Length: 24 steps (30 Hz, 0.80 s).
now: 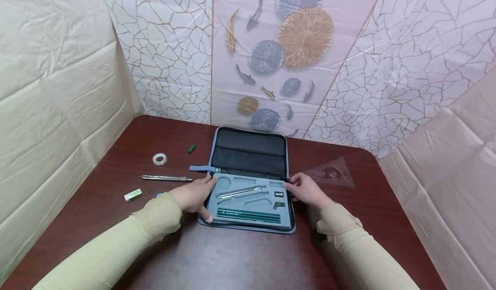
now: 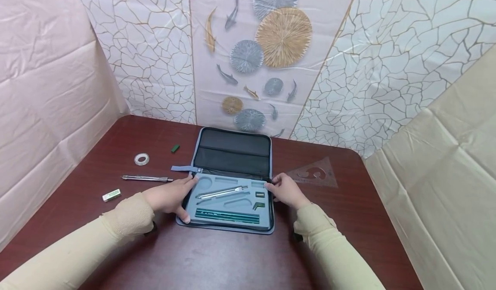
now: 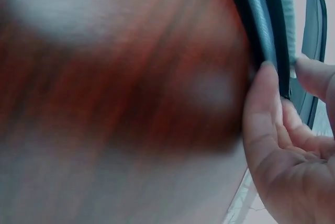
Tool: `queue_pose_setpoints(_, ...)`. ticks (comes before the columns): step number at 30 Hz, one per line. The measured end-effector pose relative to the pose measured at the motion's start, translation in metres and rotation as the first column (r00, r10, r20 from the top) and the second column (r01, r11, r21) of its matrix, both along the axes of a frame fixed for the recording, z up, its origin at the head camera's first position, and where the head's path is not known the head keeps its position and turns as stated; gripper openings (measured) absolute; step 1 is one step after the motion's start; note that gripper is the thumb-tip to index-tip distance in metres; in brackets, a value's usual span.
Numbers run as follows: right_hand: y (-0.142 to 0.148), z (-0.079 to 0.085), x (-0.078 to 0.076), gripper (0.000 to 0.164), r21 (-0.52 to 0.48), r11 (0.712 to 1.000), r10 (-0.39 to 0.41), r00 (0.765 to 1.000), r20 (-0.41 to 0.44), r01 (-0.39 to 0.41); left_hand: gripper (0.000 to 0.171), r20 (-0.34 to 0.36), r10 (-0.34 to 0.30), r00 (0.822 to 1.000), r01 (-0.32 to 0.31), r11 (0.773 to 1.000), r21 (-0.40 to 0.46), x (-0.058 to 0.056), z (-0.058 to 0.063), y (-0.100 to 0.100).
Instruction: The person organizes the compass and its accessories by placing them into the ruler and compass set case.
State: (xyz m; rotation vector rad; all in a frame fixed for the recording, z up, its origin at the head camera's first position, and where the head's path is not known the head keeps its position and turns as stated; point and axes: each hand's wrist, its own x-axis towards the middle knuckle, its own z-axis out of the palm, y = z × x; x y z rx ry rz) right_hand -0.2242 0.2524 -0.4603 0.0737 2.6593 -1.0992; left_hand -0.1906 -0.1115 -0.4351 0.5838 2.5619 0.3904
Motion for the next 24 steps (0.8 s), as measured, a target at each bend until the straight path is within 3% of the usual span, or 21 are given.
queue_pose_setpoints(12, 0.004, 0.003, -0.01, 0.045, 0.021, 0.998, -0.06, 0.99, 0.127, 0.058, 0.121, -0.006, 0.015, 1.0, -0.015, 0.998, 0.06, -0.001, -0.01, -0.003)
queue_pose_setpoints(17, 0.006, 0.003, -0.012, 0.045, 0.028, 0.997, -0.08, 0.984, 0.162, 0.076, 0.116, 0.001, 0.012, 1.0, -0.012, 0.996, 0.089, -0.002, -0.008, -0.003)
queue_pose_setpoints(21, 0.003, 0.005, -0.012, 0.047, 0.015, 0.998, -0.06, 0.983, 0.171, 0.058, 0.107, 0.014, 0.048, 0.999, -0.05, 0.99, 0.135, -0.013, 0.002, -0.011)
queue_pose_setpoints(24, 0.001, 0.006, -0.013, 0.047, 0.013, 0.999, -0.054, 0.984, 0.172, 0.053, 0.094, -0.021, 0.121, 0.992, -0.115, 0.974, 0.193, -0.032, 0.013, -0.021)
